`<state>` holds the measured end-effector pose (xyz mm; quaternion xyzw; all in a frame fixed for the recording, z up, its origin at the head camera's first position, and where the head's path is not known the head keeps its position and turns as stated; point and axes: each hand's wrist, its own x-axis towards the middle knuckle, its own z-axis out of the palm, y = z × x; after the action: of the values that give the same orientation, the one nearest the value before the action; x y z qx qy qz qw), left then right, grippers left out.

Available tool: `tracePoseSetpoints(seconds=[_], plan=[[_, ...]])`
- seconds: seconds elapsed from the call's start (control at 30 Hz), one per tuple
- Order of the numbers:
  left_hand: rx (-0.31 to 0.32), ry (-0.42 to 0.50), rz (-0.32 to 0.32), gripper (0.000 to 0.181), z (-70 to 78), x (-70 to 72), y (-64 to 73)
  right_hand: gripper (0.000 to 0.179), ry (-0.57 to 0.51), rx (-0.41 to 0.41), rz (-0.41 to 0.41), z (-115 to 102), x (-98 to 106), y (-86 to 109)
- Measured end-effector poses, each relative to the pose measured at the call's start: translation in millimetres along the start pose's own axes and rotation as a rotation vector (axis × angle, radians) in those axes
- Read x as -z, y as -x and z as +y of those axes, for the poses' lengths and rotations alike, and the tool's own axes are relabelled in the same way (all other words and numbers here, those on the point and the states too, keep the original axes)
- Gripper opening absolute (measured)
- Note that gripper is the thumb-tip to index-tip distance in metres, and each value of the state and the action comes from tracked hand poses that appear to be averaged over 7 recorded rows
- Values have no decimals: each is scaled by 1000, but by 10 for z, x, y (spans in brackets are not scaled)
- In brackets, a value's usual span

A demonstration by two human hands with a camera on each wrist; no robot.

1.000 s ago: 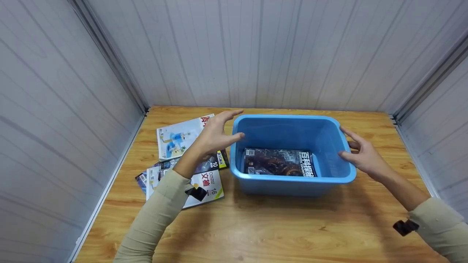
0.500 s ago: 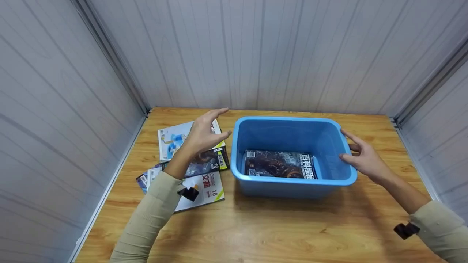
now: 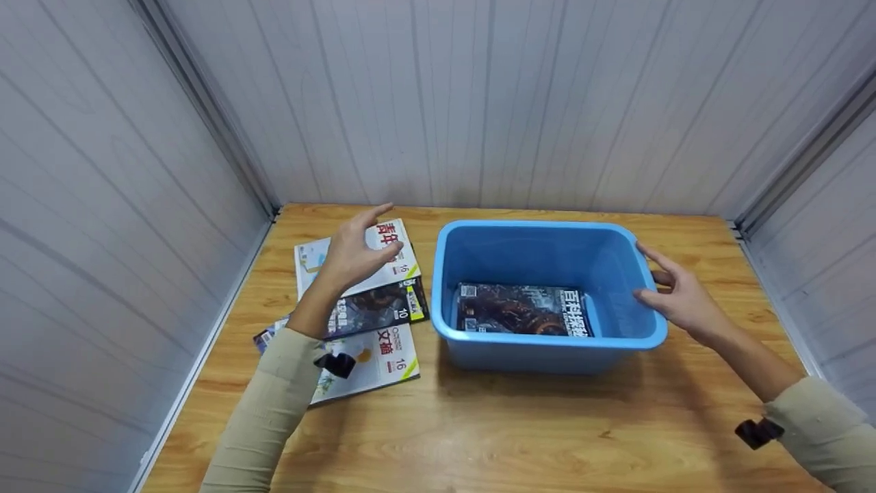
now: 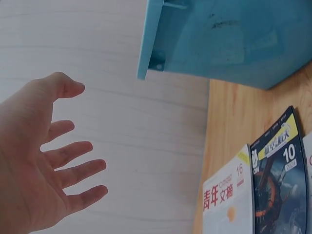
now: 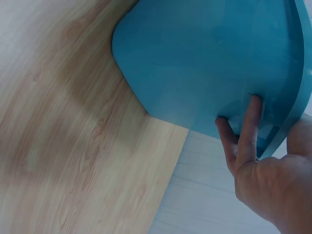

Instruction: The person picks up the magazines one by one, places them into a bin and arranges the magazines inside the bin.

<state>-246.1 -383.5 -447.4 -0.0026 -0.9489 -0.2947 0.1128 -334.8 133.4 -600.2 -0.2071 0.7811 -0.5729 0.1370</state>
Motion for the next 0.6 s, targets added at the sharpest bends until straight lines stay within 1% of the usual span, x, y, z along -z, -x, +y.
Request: tracePoseSetpoints(seconds=[0.2,0.37,0.6], plan=[[61,-19,-1,72,-177,147,54,88,-10,8,0,-8,-47,-40],[108,-51,22,72,-334,259,102,88,-11,3,-11,-26,-53,-67],[173,-92,30,73,-454,423,135,88,-4,10,-6,-41,-37,-61]])
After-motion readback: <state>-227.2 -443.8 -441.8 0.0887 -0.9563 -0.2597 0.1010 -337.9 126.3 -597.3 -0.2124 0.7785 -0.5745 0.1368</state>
